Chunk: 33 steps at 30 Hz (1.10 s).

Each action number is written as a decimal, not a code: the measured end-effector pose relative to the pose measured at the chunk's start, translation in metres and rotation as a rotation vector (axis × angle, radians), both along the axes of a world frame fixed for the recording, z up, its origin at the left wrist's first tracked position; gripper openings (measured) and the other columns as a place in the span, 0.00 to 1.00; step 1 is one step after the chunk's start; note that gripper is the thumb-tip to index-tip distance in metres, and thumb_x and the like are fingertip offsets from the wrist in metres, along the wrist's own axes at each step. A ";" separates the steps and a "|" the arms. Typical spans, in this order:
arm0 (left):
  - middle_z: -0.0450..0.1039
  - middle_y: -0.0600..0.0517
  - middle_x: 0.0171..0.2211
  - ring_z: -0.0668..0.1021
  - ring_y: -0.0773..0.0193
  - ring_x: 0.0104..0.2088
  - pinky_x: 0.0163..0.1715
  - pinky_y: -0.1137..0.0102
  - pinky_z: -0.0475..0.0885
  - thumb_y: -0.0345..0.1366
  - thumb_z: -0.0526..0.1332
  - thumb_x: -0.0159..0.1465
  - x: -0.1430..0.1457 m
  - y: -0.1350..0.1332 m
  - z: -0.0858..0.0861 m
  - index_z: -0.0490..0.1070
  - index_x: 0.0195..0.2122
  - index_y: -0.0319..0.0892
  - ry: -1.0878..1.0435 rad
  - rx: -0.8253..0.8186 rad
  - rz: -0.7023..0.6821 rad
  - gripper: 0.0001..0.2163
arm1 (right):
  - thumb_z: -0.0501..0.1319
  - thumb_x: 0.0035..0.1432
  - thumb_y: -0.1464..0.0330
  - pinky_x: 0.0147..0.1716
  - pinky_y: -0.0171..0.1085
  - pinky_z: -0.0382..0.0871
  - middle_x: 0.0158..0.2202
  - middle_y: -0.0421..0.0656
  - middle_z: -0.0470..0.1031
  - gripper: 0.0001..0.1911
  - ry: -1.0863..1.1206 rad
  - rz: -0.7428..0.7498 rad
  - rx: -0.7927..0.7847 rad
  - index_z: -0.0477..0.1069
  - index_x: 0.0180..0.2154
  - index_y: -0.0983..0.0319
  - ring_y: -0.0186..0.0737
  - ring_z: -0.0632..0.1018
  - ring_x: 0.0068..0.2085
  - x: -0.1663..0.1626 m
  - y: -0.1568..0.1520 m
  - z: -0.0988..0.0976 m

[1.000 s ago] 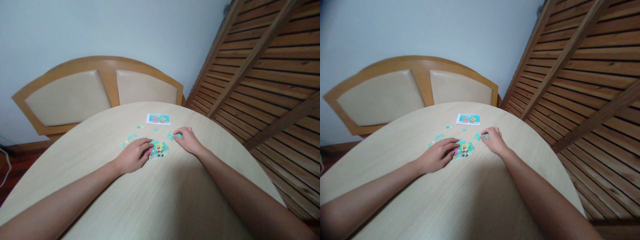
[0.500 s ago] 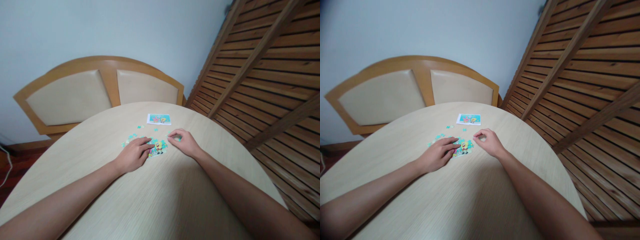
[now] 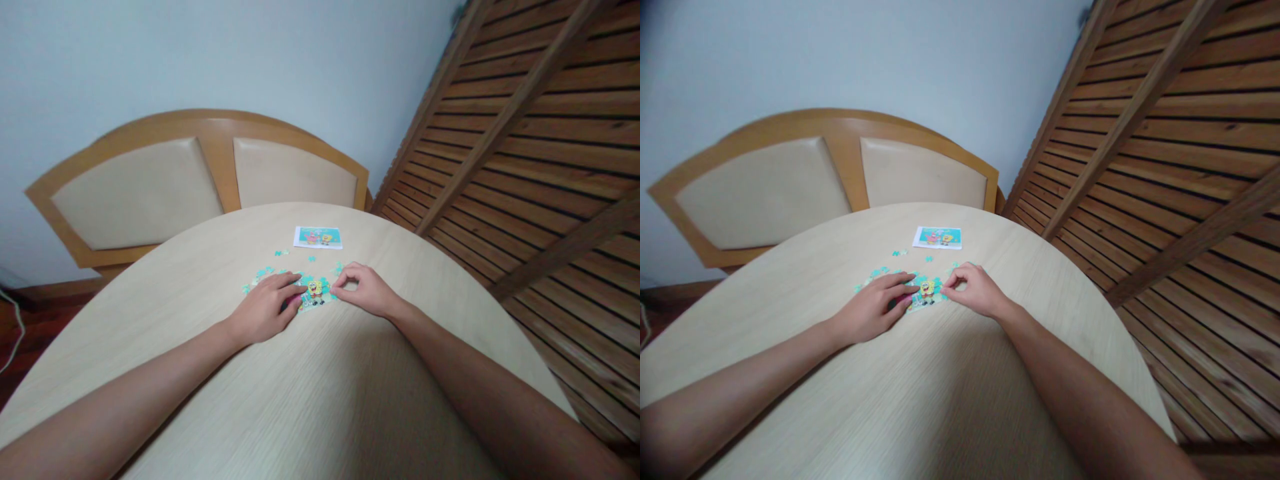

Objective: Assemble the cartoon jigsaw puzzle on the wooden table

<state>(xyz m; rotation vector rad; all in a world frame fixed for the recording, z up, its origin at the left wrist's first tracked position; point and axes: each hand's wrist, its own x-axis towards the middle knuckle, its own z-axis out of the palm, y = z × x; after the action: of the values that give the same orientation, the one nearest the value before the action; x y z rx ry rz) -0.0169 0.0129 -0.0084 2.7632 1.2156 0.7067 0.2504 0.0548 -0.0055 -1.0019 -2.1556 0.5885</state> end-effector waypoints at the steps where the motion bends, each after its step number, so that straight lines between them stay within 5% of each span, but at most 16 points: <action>1: 0.72 0.41 0.58 0.75 0.48 0.57 0.58 0.50 0.71 0.38 0.55 0.71 0.000 0.000 0.000 0.75 0.55 0.43 -0.003 0.000 -0.001 0.16 | 0.68 0.56 0.64 0.39 0.39 0.71 0.30 0.42 0.80 0.07 -0.002 0.001 -0.003 0.77 0.27 0.58 0.41 0.78 0.36 0.000 0.000 0.000; 9: 0.72 0.41 0.58 0.75 0.49 0.57 0.59 0.51 0.71 0.38 0.54 0.72 0.001 0.000 0.001 0.75 0.55 0.42 0.001 0.001 -0.014 0.16 | 0.63 0.61 0.66 0.45 0.41 0.71 0.36 0.44 0.81 0.09 -0.001 0.042 -0.027 0.80 0.41 0.58 0.41 0.79 0.40 -0.001 -0.002 0.002; 19: 0.76 0.45 0.53 0.77 0.53 0.52 0.54 0.56 0.71 0.40 0.57 0.71 0.005 -0.002 0.010 0.72 0.53 0.44 -0.094 -0.029 -0.055 0.13 | 0.67 0.58 0.63 0.42 0.40 0.73 0.35 0.43 0.82 0.07 0.179 -0.033 -0.127 0.77 0.33 0.60 0.41 0.81 0.37 -0.013 -0.008 0.003; 26: 0.79 0.50 0.37 0.78 0.58 0.40 0.44 0.63 0.70 0.40 0.58 0.71 0.009 -0.003 0.012 0.75 0.40 0.44 -0.190 -0.111 -0.049 0.09 | 0.67 0.57 0.64 0.41 0.38 0.73 0.33 0.42 0.81 0.07 0.202 0.028 -0.168 0.75 0.31 0.60 0.39 0.80 0.37 -0.033 -0.021 -0.001; 33: 0.78 0.50 0.34 0.77 0.60 0.36 0.42 0.63 0.71 0.36 0.56 0.71 0.012 -0.005 0.013 0.74 0.36 0.42 -0.227 -0.160 -0.039 0.09 | 0.67 0.56 0.67 0.43 0.38 0.74 0.37 0.43 0.81 0.06 0.195 0.123 -0.165 0.77 0.37 0.61 0.39 0.81 0.38 -0.033 -0.021 -0.003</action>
<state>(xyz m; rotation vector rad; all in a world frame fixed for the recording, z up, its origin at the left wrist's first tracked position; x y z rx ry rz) -0.0053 0.0079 0.0049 2.4917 1.1171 0.8522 0.2172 0.0340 -0.0089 -0.8622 -2.0303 0.8975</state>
